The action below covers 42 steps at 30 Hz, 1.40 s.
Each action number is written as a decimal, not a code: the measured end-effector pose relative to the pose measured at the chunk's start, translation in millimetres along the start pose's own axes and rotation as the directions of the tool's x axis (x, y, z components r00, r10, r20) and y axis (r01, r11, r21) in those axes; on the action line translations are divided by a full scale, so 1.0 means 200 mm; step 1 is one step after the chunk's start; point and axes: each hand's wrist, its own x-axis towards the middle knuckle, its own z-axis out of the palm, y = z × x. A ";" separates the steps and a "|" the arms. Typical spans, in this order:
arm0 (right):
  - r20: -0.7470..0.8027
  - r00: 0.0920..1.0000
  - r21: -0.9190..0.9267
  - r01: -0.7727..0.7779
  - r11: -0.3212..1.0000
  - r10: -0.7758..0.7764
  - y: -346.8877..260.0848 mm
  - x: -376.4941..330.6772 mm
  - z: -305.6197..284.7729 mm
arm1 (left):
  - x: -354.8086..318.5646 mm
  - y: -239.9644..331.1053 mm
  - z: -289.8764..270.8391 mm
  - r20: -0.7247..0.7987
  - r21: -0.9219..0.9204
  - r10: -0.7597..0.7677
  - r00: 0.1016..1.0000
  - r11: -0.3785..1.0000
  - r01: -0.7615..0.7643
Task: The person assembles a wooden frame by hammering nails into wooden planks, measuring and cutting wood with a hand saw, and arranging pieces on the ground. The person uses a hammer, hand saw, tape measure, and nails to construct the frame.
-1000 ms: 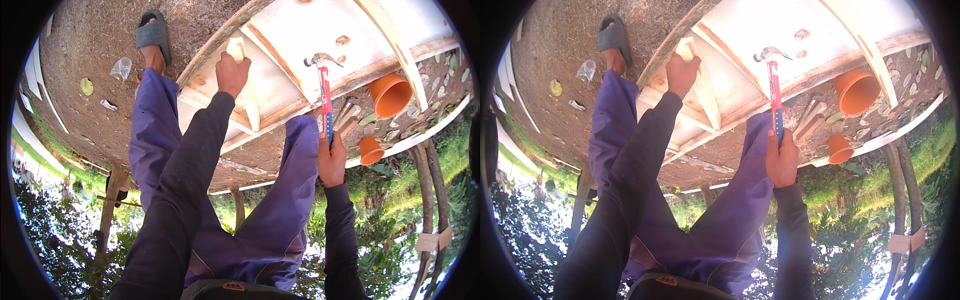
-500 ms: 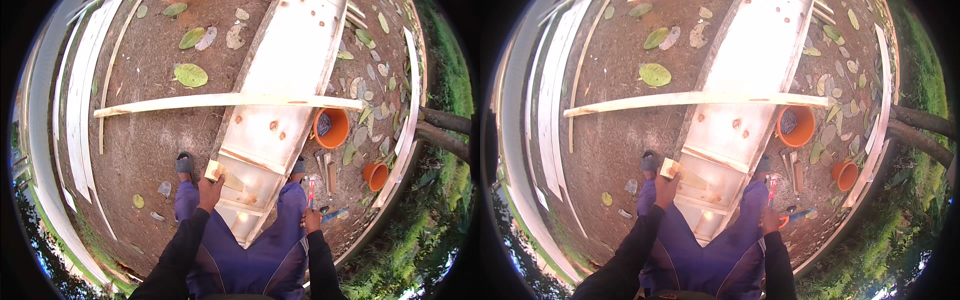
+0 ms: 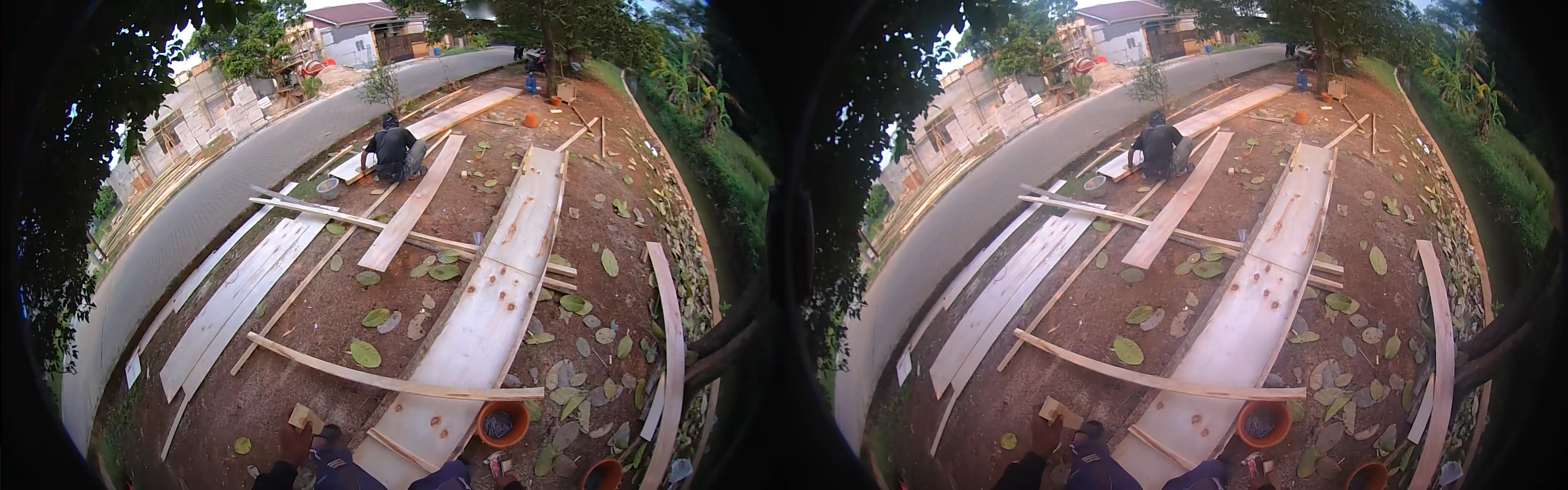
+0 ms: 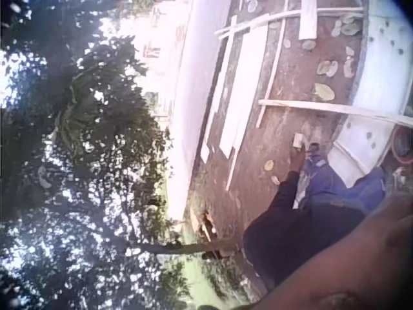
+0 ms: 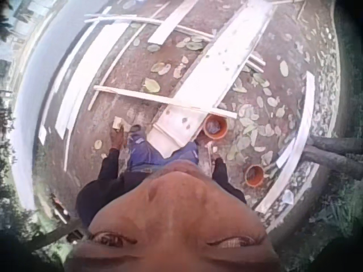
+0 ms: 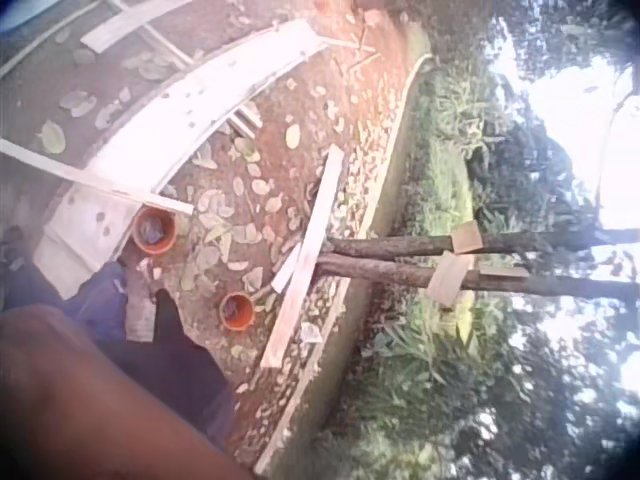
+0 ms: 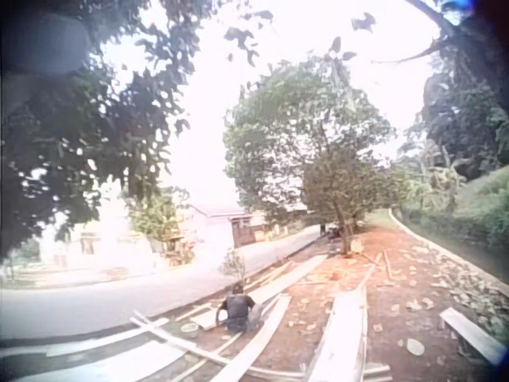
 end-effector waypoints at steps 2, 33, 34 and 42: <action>0.092 0.995 -0.138 0.043 0.989 -0.030 -0.18 -0.04 -0.01 | -0.28 -0.20 -0.07 -0.147 0.000 -0.061 0.987 0.998 0.062; 0.630 0.765 -0.760 0.643 -0.095 0.134 -0.24 -0.56 -0.54 | -2.91 0.74 -1.31 -0.869 -0.394 -0.288 0.403 0.894 -0.212; 0.619 0.780 -0.781 0.624 -0.030 0.097 -0.25 -0.57 -0.58 | -3.01 0.72 -1.30 -0.870 -0.434 -0.314 0.379 0.853 -0.289; 0.606 0.778 -0.723 0.454 -0.521 -0.164 -0.29 -0.46 -1.01 | -3.50 0.13 -0.71 -0.666 -0.725 -0.738 0.111 0.604 -0.332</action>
